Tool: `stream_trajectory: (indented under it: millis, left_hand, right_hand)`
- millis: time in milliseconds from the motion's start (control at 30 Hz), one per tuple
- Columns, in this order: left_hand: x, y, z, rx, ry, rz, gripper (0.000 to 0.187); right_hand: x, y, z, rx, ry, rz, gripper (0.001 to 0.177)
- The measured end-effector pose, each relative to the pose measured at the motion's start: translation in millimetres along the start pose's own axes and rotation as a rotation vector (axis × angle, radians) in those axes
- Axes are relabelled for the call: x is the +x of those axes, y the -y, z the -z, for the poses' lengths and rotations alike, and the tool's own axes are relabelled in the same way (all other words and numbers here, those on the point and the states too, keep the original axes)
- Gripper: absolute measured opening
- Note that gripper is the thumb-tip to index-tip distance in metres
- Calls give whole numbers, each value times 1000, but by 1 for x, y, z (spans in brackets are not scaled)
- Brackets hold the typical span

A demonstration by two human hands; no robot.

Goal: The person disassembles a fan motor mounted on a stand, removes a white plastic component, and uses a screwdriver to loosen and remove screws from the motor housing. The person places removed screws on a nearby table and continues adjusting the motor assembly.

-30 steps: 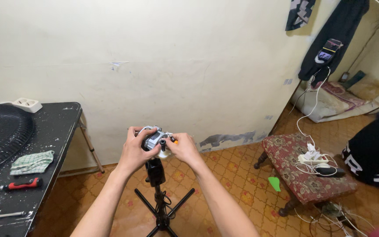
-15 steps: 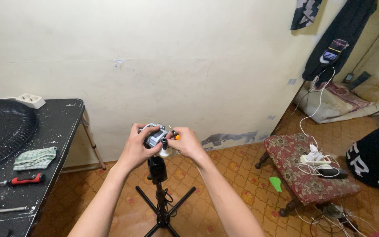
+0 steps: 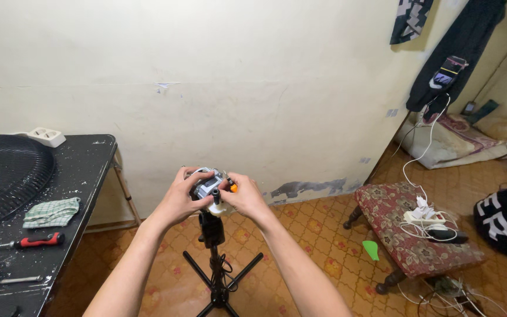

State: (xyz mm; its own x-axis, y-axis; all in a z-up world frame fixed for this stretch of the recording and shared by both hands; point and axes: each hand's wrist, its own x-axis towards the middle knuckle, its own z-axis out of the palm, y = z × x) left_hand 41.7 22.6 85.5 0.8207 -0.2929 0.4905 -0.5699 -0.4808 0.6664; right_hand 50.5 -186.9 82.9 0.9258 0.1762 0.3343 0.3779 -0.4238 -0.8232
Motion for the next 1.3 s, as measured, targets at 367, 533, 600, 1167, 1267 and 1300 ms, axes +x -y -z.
stream_trajectory:
  millis: [367, 533, 600, 1167, 1267, 1300]
  left_hand:
    - [1, -2, -1, -12, 13, 10, 62]
    - [1, -2, 4, -1, 33, -27, 61]
    - [1, -3, 4, -23, 44, -1, 60]
    - [3, -1, 5, 25, 16, -104, 55]
    - [2, -4, 4, 27, -1, -91, 56]
    - [3, -5, 4, 31, -10, -92, 56]
  right_hand:
    - [-8, 15, 0, -18, -37, -36, 17]
    - [-14, 20, 3, -143, -16, 303, 16]
    - [-17, 21, 7, -260, 3, 440, 20]
    - [-28, 15, 2, -193, -103, 441, 21]
    - [-28, 17, 1, -110, -103, 317, 18]
    - [-28, 19, 0, -89, -106, 274, 17]
